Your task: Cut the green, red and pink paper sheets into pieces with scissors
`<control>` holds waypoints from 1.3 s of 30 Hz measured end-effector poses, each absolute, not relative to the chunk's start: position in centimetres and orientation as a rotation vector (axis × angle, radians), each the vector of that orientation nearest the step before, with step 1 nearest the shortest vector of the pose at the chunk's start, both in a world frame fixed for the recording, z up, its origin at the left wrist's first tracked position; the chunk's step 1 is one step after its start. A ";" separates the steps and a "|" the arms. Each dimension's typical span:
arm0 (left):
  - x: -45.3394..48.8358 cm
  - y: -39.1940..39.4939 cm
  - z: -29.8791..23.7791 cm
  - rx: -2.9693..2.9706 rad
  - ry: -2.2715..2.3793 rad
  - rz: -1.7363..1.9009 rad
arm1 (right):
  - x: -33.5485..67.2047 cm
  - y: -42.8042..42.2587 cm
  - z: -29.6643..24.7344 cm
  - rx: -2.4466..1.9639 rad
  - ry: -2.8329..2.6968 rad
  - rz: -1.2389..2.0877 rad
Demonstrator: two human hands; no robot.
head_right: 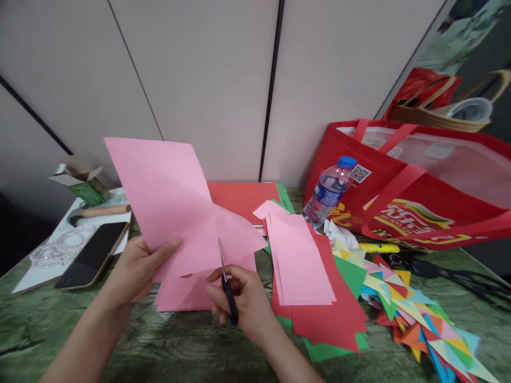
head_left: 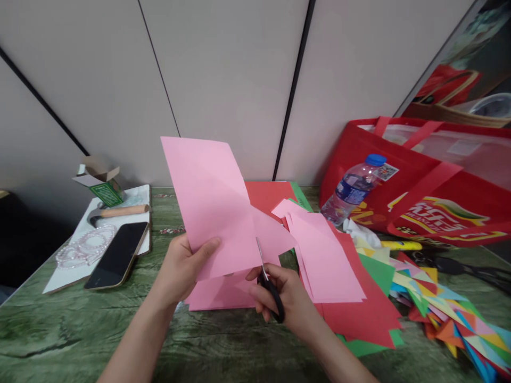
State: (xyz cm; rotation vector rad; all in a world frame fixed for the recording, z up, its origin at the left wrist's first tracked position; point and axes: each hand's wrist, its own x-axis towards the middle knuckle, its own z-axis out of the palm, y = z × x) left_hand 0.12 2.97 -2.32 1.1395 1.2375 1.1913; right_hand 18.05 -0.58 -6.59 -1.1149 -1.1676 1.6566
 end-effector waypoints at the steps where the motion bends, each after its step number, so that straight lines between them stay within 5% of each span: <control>1: 0.2 3.0 -2.3 1.126 1.234 1.191 | 18.1 -0.6 -6.7 -1.117 -1.162 1.660; 39: 1.4 3.2 -2.9 0.935 1.228 1.010 | 18.6 0.3 -6.6 -1.157 -1.068 1.632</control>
